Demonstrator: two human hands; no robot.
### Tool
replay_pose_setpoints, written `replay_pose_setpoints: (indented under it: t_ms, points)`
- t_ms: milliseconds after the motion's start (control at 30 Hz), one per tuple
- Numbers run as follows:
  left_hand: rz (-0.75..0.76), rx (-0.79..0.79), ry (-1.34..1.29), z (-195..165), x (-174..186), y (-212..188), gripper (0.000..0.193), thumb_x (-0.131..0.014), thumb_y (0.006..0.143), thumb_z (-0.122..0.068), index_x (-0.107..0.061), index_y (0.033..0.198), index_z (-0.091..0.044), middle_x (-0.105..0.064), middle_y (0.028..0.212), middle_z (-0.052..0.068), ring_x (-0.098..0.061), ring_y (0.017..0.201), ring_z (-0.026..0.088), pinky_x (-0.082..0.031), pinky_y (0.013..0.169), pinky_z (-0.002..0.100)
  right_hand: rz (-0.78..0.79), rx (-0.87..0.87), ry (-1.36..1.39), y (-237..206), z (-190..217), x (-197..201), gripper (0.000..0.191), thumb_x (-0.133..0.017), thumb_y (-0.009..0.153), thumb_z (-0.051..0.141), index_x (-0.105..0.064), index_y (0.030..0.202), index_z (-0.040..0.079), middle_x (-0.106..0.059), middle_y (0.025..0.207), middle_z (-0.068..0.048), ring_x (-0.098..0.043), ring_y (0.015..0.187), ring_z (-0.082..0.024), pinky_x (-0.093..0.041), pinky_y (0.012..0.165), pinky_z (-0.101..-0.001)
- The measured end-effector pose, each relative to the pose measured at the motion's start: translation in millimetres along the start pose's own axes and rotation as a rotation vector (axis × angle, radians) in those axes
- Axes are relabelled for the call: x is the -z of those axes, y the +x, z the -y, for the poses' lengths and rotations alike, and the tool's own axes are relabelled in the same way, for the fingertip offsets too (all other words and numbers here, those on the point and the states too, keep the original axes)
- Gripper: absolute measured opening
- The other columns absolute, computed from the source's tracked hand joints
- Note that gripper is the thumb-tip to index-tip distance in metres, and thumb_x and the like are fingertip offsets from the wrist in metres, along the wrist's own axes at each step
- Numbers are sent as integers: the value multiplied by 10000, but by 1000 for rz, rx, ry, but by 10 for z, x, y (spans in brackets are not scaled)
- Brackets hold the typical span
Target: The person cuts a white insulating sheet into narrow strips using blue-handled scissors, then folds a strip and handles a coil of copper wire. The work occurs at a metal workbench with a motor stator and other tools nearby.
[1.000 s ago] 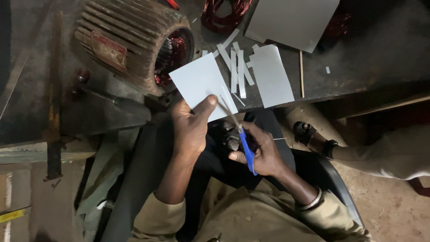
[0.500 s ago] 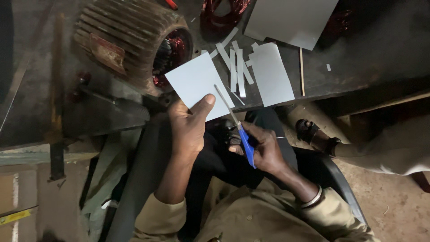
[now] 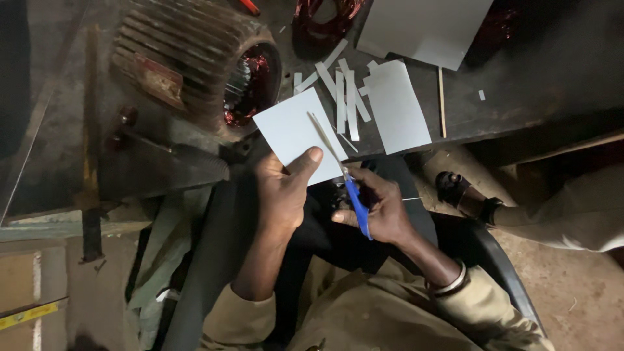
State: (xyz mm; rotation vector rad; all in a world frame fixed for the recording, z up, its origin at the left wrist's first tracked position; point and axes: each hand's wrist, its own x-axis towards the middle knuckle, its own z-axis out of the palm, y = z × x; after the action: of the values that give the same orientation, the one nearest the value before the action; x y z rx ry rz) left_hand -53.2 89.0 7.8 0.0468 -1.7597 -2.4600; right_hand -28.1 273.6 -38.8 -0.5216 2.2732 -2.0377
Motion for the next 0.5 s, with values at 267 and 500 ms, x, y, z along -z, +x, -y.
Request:
replay_pose_setpoints:
  t_ms: [267, 500]
  points:
    - [41, -2, 26, -63, -8, -12, 208, -791, 939, -158, -725, 1033, 15, -764, 974, 110, -724, 906, 139, -579, 851, 298, 9, 58, -37, 15, 12, 0, 674, -868, 841, 309, -612, 1373, -15, -766, 1123, -117, -722, 991, -139, -593, 841, -328]
    - [48, -9, -6, -27, 7, -21, 222, -803, 938, -176, -722, 1019, 13, -760, 961, 96, -712, 892, 126, -573, 832, 289, 22, -125, 52, -42, -32, -17, 666, -869, 808, 337, -656, 1349, 10, -758, 958, -66, -680, 838, -103, -565, 725, -296]
